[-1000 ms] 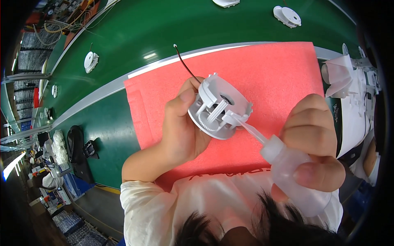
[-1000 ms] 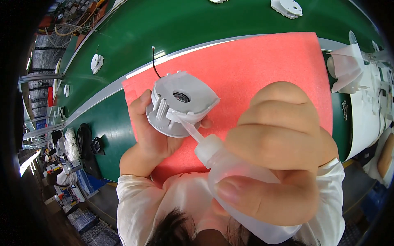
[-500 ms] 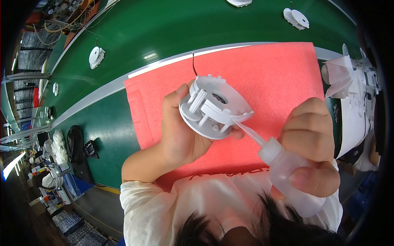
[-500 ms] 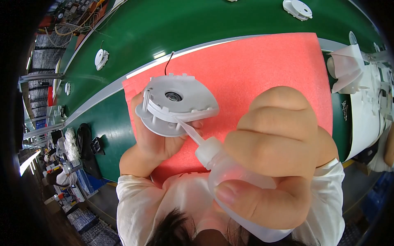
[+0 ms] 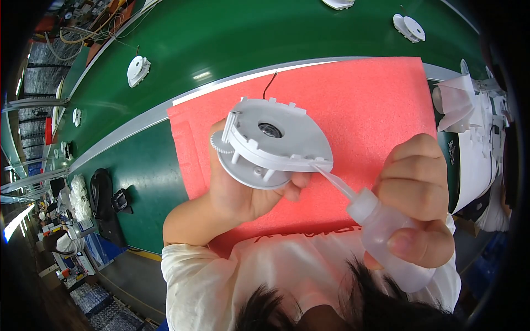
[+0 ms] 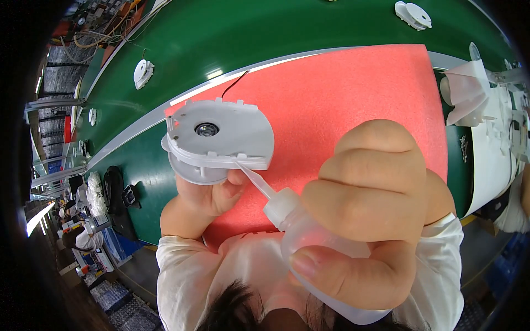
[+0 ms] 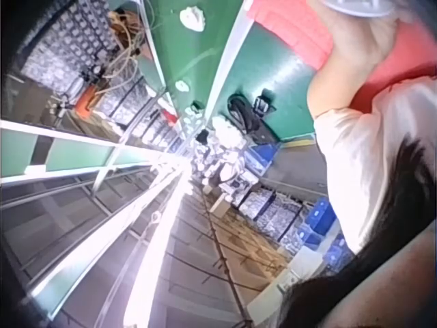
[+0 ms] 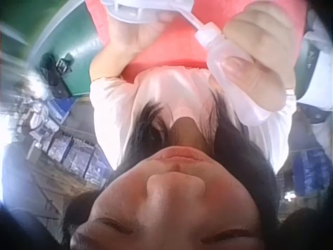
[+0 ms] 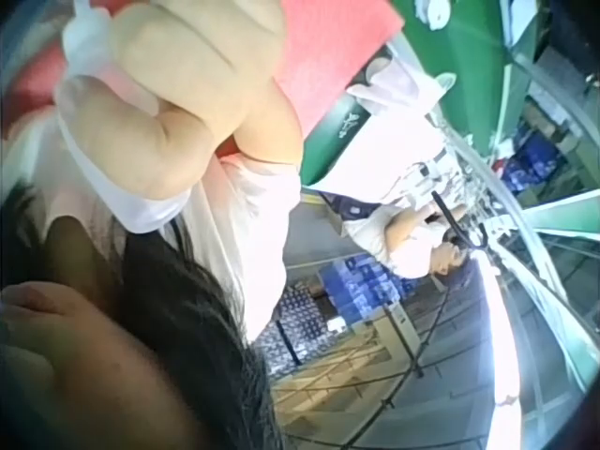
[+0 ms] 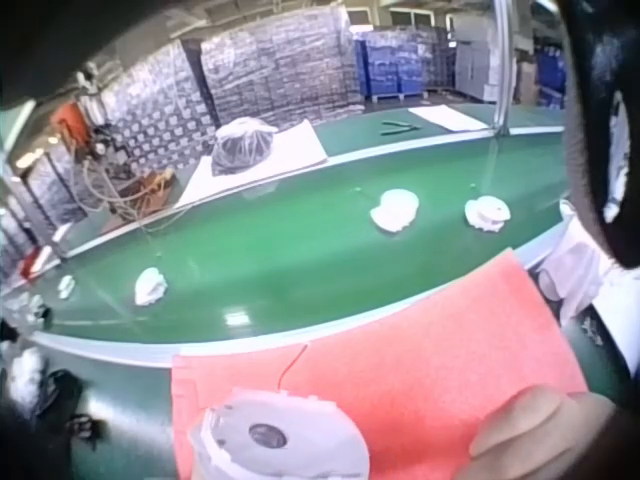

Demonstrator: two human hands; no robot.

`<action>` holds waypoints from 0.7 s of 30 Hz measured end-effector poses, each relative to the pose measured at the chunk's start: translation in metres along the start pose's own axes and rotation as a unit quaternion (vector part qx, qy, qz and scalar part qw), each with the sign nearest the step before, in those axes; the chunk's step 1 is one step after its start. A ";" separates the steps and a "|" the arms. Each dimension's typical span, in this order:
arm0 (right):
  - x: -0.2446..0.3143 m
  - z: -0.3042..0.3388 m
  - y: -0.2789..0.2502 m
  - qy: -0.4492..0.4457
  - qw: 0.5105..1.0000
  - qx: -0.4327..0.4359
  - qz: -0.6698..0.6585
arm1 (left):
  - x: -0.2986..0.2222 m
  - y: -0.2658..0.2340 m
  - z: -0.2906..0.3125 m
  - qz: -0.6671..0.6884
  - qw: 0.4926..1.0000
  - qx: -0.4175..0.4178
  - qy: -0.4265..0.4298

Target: Applying a liquid adhesive or sealant to small plastic electronic housings using a squeeze bottle on an assembly line.

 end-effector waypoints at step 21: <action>-0.012 0.017 -0.104 -0.082 0.993 -0.080 0.026 | -0.034 0.065 -0.077 -0.536 0.746 -0.283 0.275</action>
Point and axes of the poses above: each hand's wrist, its own z-axis away from the middle knuckle, its own y-axis out of the palm, x = y × z, the point moved 2 cm from there along -z, towards the middle knuckle, and after that the axes turned 15 degrees about -y, right-handed, at the moved point
